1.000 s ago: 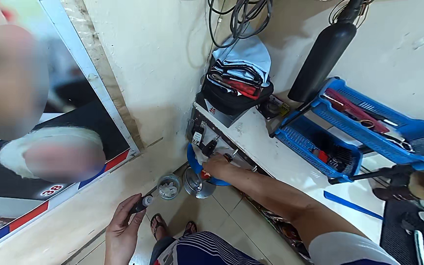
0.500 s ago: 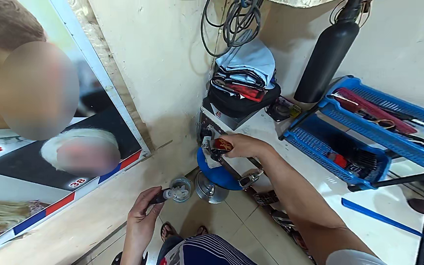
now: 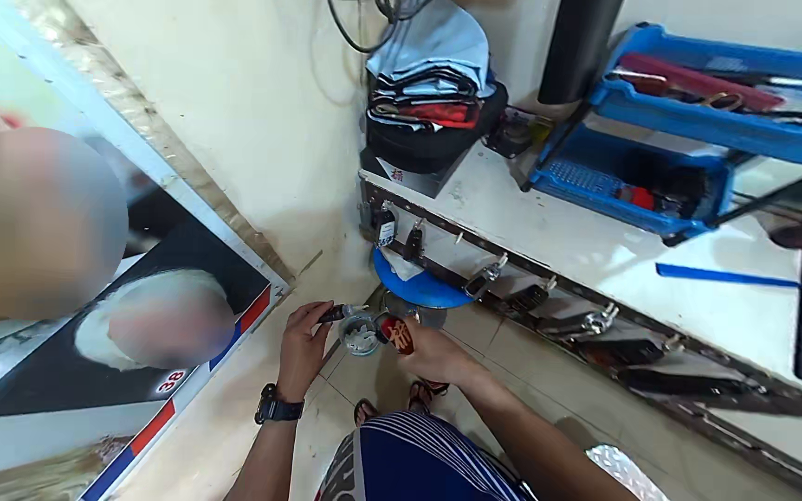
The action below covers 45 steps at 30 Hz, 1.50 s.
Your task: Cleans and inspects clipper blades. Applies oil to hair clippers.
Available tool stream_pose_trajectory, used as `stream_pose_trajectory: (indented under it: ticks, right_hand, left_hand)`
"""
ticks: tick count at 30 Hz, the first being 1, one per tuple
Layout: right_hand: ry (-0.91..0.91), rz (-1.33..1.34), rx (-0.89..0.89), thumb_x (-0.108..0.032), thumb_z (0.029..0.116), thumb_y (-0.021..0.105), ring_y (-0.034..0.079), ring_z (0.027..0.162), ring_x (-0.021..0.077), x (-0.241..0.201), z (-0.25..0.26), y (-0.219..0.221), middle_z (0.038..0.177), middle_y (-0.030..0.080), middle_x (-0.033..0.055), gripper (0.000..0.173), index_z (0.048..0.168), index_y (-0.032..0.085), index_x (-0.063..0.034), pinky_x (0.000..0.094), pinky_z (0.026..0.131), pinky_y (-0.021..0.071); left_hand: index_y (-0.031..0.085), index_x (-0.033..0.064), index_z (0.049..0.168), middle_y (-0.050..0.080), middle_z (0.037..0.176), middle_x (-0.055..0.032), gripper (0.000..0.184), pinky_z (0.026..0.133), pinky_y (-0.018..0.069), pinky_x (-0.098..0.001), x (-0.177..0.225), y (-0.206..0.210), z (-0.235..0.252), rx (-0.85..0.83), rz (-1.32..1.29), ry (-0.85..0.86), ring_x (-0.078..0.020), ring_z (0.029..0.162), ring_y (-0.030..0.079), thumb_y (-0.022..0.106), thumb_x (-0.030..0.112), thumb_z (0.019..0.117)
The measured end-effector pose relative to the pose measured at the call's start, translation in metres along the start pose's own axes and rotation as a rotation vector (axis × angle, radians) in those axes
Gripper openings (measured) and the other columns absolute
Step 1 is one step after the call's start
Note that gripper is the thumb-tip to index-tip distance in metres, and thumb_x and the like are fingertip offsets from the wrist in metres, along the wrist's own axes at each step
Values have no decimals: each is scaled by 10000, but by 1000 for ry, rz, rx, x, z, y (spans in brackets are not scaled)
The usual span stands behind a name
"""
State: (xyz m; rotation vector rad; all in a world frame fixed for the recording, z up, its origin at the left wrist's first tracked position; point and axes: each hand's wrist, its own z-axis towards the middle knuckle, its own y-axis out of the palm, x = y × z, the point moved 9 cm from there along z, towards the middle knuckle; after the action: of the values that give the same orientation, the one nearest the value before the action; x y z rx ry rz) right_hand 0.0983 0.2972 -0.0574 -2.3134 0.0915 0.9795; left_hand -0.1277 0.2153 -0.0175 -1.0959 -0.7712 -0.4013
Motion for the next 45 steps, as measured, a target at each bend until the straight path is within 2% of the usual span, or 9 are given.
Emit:
stream_pose_trajectory:
  ticks: [1, 9, 19, 45]
  right_hand:
    - [26, -3, 21, -355, 858, 721, 678, 1097, 289, 1, -4, 7, 1228, 671, 139, 791, 1538, 377, -145, 539, 940, 547]
    - [144, 48, 147, -320, 861, 714, 652, 1159, 300, 9, -28, 42, 1290, 638, 157, 796, 1543, 365, -104, 529, 983, 532]
    - [219, 83, 188, -343, 879, 698, 638, 1178, 304, 19, -46, 49, 1301, 624, 164, 753, 1517, 386, -93, 522, 995, 518]
    - [255, 77, 216, -376, 892, 681, 650, 1153, 293, 28, -52, 35, 1241, 655, 153, 722, 1495, 410, -86, 516, 985, 517]
  left_hand:
    - [730, 164, 1274, 680, 1291, -63, 320, 1081, 497, -419, -2, 7, 2, -32, 25, 23, -214, 1255, 602, 668, 105, 966]
    - [728, 216, 1280, 667, 1312, -53, 335, 1095, 482, -431, 5, 51, 8, -191, 174, 242, -251, 1309, 561, 602, 91, 996]
    - [733, 215, 1268, 674, 1300, -53, 335, 1082, 489, -430, 29, 63, 6, -215, 235, 396, -261, 1321, 557, 574, 78, 1008]
    - [726, 196, 1269, 668, 1314, -60, 342, 1103, 469, -444, 33, 54, -2, -199, 324, 426, -283, 1353, 535, 549, 53, 1014]
